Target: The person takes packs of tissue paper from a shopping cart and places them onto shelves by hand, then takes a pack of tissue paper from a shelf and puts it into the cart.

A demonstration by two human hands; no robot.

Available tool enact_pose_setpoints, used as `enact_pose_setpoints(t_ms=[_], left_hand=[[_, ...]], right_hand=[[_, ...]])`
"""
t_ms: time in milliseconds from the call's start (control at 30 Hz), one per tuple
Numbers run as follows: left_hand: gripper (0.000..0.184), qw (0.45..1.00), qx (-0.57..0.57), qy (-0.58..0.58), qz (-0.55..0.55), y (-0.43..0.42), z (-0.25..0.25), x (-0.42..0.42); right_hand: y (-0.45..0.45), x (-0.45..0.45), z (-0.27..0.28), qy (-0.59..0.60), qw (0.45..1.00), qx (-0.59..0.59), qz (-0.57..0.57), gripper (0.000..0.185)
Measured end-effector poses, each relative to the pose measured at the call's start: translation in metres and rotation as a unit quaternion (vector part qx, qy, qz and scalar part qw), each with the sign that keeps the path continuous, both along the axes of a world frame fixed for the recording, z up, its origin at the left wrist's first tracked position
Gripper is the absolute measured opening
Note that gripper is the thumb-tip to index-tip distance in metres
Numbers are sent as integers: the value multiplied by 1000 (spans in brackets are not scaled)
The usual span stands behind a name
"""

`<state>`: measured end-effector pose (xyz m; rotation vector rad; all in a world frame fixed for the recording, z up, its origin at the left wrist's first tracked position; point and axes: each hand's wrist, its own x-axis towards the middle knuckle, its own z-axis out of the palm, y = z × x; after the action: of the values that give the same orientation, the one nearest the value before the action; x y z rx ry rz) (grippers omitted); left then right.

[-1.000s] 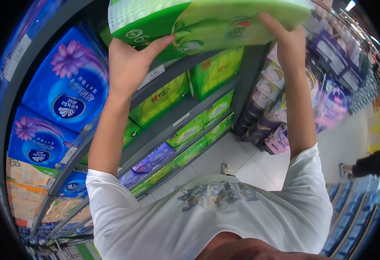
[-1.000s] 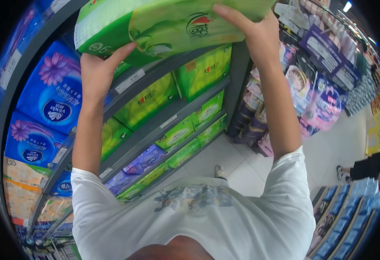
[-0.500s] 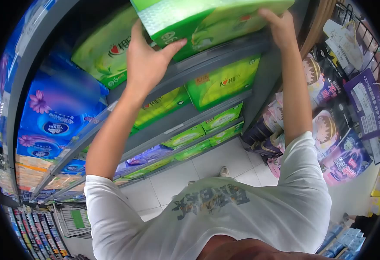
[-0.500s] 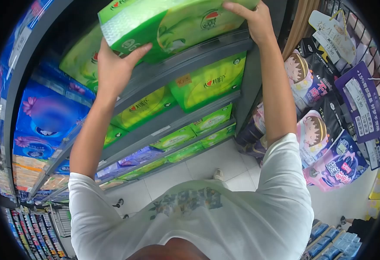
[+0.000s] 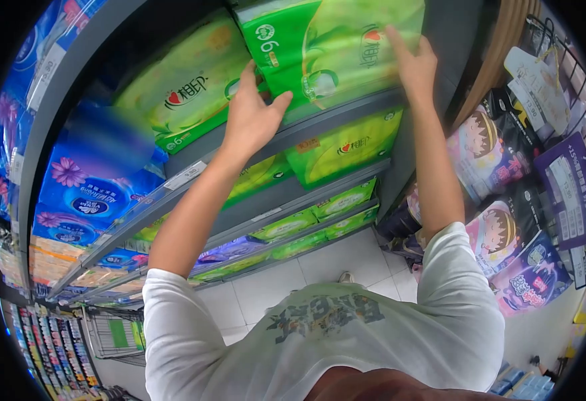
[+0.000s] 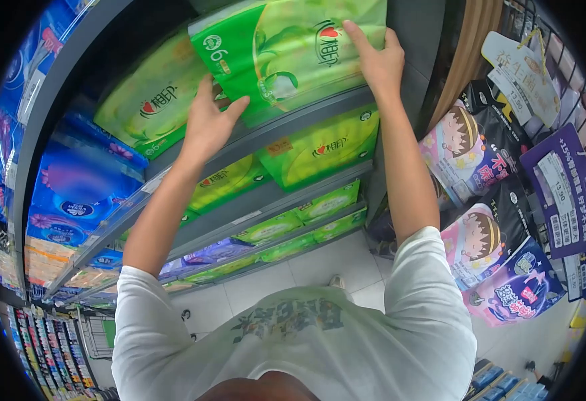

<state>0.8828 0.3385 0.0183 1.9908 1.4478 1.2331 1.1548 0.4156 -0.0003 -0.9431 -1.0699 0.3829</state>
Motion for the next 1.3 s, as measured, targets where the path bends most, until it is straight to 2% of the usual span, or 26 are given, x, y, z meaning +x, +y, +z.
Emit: enact_pose_setpoints(t_ms=[33, 100, 267, 400, 467, 500, 567, 600, 667, 700, 767, 833, 867, 933, 967, 1000, 1033, 1067, 1100, 1133, 1167, 1200, 1233, 1267, 1300], left_hand=[[81, 1000, 2, -1, 7, -2, 5, 4], [84, 996, -4, 74, 50, -7, 12, 16], [86, 998, 19, 39, 45, -3, 6, 13], [90, 998, 24, 24, 57, -2, -2, 5], [92, 998, -18, -5, 58, -12, 6, 8], [91, 996, -54, -72, 26, -26, 17, 9], [88, 997, 0, -53, 52, -32, 10, 14], [86, 997, 11, -52, 60, -40, 11, 15], [83, 997, -20, -76, 12, -56, 12, 7], [72, 996, 26, -84, -2, -59, 3, 1], [65, 997, 24, -68, -8, -79, -8, -23], [53, 997, 46, -50, -23, -100, -38, -52], [48, 996, 71, -42, -17, -111, -69, -69], [47, 999, -31, 3, -16, -162, -128, -112], [44, 997, -72, 4, 7, -186, -185, -137], [46, 990, -108, 84, 40, -221, -248, -169], [48, 957, -255, 123, 65, -264, -308, -205], [50, 948, -255, 134, 134, -322, -413, -248], [50, 914, -309, 147, 218, -405, -496, -287], [50, 787, -512, 16, 345, -498, -501, -310], [48, 712, -582, 47, 390, -604, -557, -344], [45, 595, -622, 21, 509, -687, -532, -345], [38, 555, -596, 2, 580, -781, -544, -352], [29, 524, -606, 1, 598, -862, -539, -351], [27, 579, -656, 112, 472, -944, -543, -352]], right_hand=[[0, 1, 0, 1, 1000, -5, 4, 54], [3, 2, -1, -9, 1000, -2, -21, 56], [21, -10, -20, -25, 989, 85, -116, 51], [18, -26, -23, -37, 977, 68, -200, 57], [22, -32, -33, -71, 958, 122, -249, 62], [11, -44, -33, -84, 956, 135, -247, 63], [-10, -61, -30, -132, 946, 180, -236, 64], [-24, -77, -30, -126, 942, 191, -247, 58], [-55, -104, -28, -143, 945, 223, -190, 48], [-71, -117, -33, -138, 948, 225, -176, 48], [-105, -143, -54, -201, 947, 241, -62, 37], [-139, -173, -93, -292, 915, 275, 34, 31], [-157, -190, -126, -321, 912, 248, 63, 26], [-190, -213, -227, -368, 897, 59, 239, 26], [-206, -221, -284, -430, 848, -64, 304, 25], [-214, -215, -365, -412, 787, -161, 430, 23], [-224, -199, -461, -575, 689, -161, 411, 26], [-237, -175, -538, -654, 550, -240, 460, 29], [-259, -150, -578, -714, 417, -281, 488, 28], [-280, -129, -594, -738, 321, -320, 500, 28], [-298, -112, -606, -739, 266, -361, 504, 27], [-314, -111, -598, -729, 251, -387, 506, 27], [-330, -106, -590, -720, 234, -415, 505, 27], [-340, -103, -593, -715, 224, -431, 503, 26], [-349, -110, -590, -713, 222, -439, 500, 26]])
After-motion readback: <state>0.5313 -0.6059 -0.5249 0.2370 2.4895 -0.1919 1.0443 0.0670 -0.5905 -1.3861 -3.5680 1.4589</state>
